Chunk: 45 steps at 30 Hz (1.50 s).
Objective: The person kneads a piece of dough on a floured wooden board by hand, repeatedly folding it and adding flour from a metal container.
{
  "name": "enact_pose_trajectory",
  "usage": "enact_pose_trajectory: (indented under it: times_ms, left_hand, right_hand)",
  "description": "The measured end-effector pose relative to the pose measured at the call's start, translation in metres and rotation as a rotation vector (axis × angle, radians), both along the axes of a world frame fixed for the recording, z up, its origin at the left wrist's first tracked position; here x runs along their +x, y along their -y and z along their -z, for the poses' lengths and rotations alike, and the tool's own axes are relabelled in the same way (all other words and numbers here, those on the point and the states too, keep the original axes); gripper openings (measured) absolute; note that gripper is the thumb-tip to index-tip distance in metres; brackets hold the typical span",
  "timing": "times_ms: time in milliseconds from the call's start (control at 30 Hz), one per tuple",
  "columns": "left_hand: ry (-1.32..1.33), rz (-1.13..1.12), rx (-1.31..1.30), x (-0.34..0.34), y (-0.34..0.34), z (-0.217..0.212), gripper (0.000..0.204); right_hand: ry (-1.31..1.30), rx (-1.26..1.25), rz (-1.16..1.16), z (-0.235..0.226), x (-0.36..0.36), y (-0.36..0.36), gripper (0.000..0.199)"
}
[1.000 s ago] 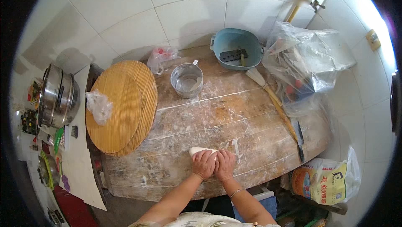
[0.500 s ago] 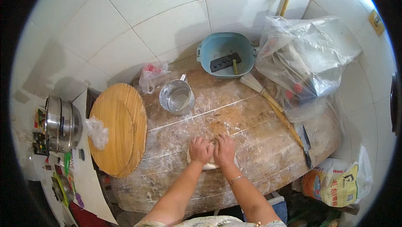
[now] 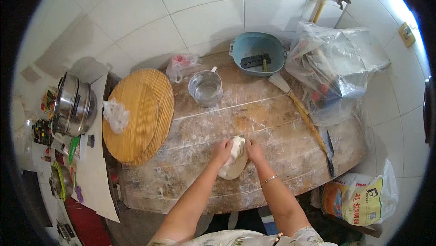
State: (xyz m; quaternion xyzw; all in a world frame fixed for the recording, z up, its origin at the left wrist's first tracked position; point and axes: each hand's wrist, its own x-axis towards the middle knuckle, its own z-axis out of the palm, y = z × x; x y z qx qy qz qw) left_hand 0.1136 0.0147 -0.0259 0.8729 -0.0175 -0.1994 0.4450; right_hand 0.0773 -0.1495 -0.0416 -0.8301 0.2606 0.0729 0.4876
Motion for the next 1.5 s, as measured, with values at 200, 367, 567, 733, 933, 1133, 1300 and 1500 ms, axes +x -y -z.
enact_pose_trajectory:
  times_ms: [200,367,567,733,933,1133,1300,1500]
  left_hand:
    - [-0.347,-0.354,-0.445,0.008,-0.018,-0.018,0.053]
    - [0.421,-0.177,-0.136,-0.077,-0.026,-0.047,0.032]
    - [0.94,0.241,0.078,-0.121,-0.045,-0.021,0.025]
    - [0.668,0.233,0.19,-0.059,-0.034,-0.005,0.023]
    - [0.549,0.125,0.209,0.001,-0.022,0.004,0.019]
    - [0.356,-0.019,0.245,0.032,-0.01,0.002,0.031]
    - [-0.088,-0.002,-0.111,0.023,-0.029,-0.028,0.042]
    - [0.656,0.025,-0.065,-0.082,-0.055,-0.034,0.031]
  right_hand:
    - [0.148,0.456,0.328,-0.035,0.001,-0.052,0.043]
    - [0.547,-0.138,-0.188,-0.059,-0.056,-0.091,0.028]
    - [0.702,-0.26,-0.351,-0.023,-0.111,-0.066,0.029]
    - [0.558,-0.199,-0.283,-0.014,-0.052,-0.068,0.03]
    - [0.327,-0.357,-0.19,-0.014,-0.009,-0.076,0.025]
    - [0.175,-0.39,-0.185,-0.011,0.036,-0.067,0.034]
    - [-0.125,0.084,0.028,-0.065,0.026,-0.061,0.051]
    - [0.462,-0.544,-0.335,-0.027,-0.082,-0.114,0.04]
